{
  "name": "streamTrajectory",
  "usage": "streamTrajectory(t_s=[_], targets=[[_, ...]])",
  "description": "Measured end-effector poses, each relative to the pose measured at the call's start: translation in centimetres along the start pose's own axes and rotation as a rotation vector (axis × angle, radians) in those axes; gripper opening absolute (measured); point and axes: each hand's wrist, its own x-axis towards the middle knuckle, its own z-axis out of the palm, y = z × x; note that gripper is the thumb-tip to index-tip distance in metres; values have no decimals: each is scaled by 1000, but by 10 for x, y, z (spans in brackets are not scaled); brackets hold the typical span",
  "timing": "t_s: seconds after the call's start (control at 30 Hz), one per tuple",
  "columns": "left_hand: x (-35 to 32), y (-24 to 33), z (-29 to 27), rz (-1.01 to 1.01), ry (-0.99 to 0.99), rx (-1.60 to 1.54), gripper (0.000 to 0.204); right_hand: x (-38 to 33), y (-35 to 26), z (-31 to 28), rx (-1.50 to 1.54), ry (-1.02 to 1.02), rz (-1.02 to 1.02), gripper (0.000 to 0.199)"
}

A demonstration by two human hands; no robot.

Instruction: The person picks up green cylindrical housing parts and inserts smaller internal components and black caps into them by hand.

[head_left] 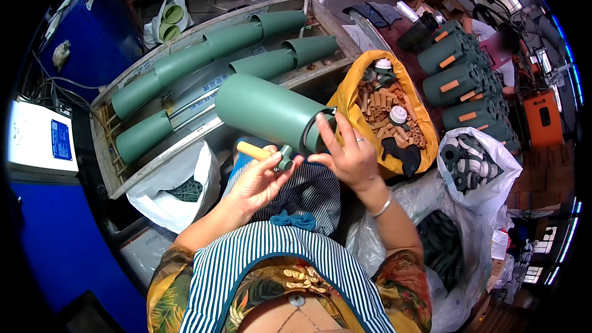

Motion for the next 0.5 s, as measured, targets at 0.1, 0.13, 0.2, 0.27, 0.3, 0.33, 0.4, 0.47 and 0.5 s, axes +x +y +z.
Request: streamTrajectory(t_s=[0.1,0.13,0.2,0.27,0.3,0.33,0.4,0.47,0.5], targets=[[2,-1,3,75,50,5,14,-6,-28,16,167,-96,442,89],[2,-2,2,97,63,16,15,-8,-35,16,245,-174,596,91],[6,-2,-4,139,88,40,16,-7,-42,11,832,-132,751,92],[7,-1,-9,198,91,131,17,5,-48,-14,1595,-20,774,94],[6,-2,-7,195,97,151,18,7,-45,-7,1528,129,644,94],[3,-3,-6,200,107,168,18,8,-33,7,1217,142,523,91],[-1,-2,-3,218,87,128,18,0,-9,17,574,33,380,90],[-2,-2,4,230,70,105,18,-17,-16,20,488,-121,487,93],[-1,-4,5,251,50,140,22,-21,-25,20,555,-78,502,92]])
